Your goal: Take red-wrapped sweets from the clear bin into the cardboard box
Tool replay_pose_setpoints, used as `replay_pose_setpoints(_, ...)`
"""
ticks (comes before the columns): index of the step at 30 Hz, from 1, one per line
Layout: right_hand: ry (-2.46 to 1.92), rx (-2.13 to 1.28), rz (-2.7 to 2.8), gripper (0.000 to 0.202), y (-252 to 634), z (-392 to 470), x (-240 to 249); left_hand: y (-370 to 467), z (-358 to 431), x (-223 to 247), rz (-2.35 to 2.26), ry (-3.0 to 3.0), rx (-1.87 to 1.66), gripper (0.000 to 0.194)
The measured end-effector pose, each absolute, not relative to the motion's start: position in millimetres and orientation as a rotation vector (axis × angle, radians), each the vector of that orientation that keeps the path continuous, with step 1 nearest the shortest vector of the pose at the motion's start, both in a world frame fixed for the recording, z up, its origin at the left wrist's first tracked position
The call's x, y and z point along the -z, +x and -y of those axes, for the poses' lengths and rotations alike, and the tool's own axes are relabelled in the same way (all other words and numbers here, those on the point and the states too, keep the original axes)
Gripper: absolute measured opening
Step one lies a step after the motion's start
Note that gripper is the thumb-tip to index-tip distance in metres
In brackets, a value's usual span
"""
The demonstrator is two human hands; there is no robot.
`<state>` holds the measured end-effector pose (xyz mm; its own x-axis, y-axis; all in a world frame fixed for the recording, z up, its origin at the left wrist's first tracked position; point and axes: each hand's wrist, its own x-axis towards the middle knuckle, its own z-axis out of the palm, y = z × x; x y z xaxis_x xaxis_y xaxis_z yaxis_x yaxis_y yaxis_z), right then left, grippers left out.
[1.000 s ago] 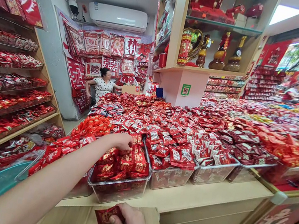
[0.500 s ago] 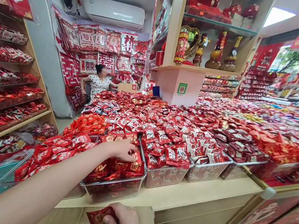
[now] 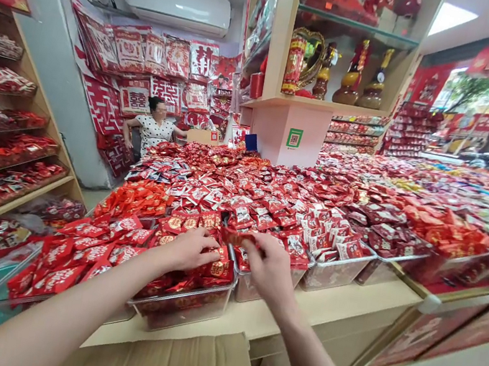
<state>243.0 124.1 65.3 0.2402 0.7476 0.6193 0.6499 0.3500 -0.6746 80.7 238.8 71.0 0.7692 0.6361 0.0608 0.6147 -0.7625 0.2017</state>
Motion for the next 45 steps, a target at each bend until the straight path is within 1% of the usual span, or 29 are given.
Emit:
replay_pose_setpoints(2,-1.606,-0.085,1.578,0.020,252,-154,-75,80,-235,-72,-0.985,2.807,-0.173,0.039)
replay_pose_setpoints(5,-1.743,-0.123,1.719,0.018,251,-191,-74,80,-230,-72,-0.998,2.823,-0.168,0.040)
replay_pose_setpoints(9,-1.791,-0.142,1.833,0.032,243,-210,-67,78,-226,-71,-1.036,2.823,-0.161,0.042)
replay_pose_setpoints(11,-1.809,-0.144,1.910,0.036,242,-212,-66,78,-224,-71,-1.054,2.821,-0.154,0.043)
replay_pose_setpoints(13,-1.829,-0.145,1.986,0.036,243,-212,-65,78,-223,-72,-1.062,2.823,-0.144,0.042)
replay_pose_setpoints(20,-1.896,-0.132,2.091,0.035,244,-217,-67,67,-222,-85,-1.173,2.851,-0.168,0.034)
replay_pose_setpoints(29,-1.886,-0.185,2.167,0.025,234,-221,-68,53,-229,-80,-1.186,2.969,-0.096,0.026)
replay_pose_setpoints(31,-1.902,-0.162,2.154,0.025,232,-221,-66,53,-229,-80,-1.172,2.994,-0.119,0.027)
replay_pose_setpoints(35,-1.879,-0.077,2.108,0.032,231,-214,-65,49,-227,-77,-1.217,3.019,-0.220,0.035)
replay_pose_setpoints(39,-1.822,0.008,2.019,0.031,229,-182,-70,45,-228,-75,-1.332,2.962,-0.243,0.037)
replay_pose_setpoints(42,-1.539,-0.125,1.989,0.025,225,-131,-59,35,-210,-81,-1.341,2.935,-0.295,0.041)
replay_pose_setpoints(44,-1.397,-0.429,2.069,0.024,221,-95,-37,17,-179,-82,-1.253,2.916,-0.297,0.042)
replay_pose_setpoints(45,-1.395,-0.582,2.113,0.024,219,-80,-24,5,-159,-78,-1.180,2.797,-0.241,0.041)
